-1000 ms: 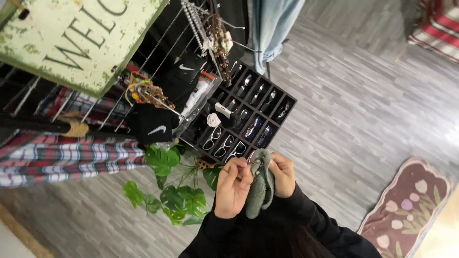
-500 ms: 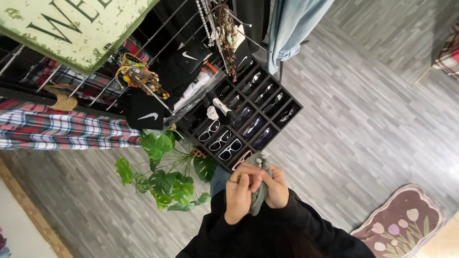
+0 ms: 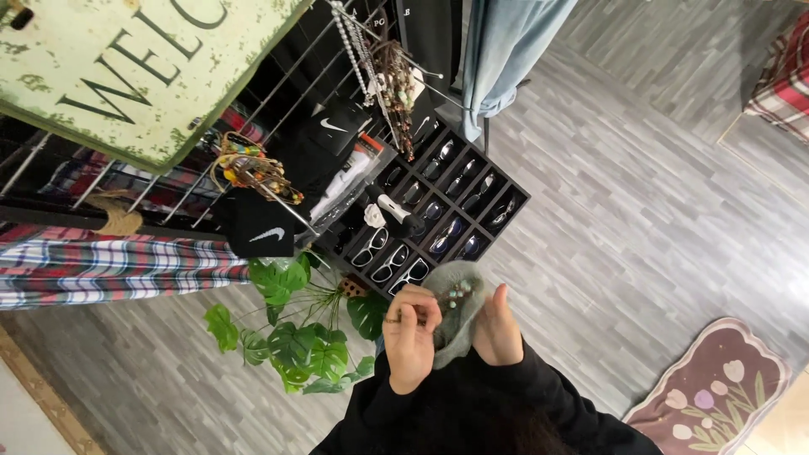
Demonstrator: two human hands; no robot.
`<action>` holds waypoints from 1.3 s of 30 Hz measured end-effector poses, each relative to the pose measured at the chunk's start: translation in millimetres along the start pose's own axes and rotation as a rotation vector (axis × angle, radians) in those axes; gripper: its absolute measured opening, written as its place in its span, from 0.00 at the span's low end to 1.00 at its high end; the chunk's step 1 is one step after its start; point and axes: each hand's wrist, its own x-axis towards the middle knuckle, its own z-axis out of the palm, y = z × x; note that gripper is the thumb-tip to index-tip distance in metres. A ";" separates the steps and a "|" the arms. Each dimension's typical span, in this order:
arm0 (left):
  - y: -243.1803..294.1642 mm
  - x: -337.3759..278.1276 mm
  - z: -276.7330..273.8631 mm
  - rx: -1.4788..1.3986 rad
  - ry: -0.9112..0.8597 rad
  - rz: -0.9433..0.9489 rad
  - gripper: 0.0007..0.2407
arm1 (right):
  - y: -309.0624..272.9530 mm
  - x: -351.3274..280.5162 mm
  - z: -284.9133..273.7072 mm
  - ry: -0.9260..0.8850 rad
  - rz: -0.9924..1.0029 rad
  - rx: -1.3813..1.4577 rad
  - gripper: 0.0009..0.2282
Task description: The person is cleaning jewelry items like necklaces and bracelets by wiping them with a cloth and then hanging them back on a wire display rack.
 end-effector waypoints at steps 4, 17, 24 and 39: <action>-7.3 -0.2 -13.6 -0.020 0.008 0.011 0.13 | 2.9 4.6 8.6 0.030 -0.059 -0.165 0.18; 1.0 -6.1 11.0 0.170 -0.321 -0.190 0.15 | 23.9 17.0 -30.5 0.256 -0.465 -0.457 0.16; 15.0 13.7 -31.5 0.528 -0.173 0.034 0.08 | -0.1 19.4 -60.5 0.164 -0.376 -0.686 0.04; 185.2 135.0 -33.9 1.282 -0.278 0.327 0.03 | -8.0 24.9 -70.7 0.150 -0.028 -0.455 0.12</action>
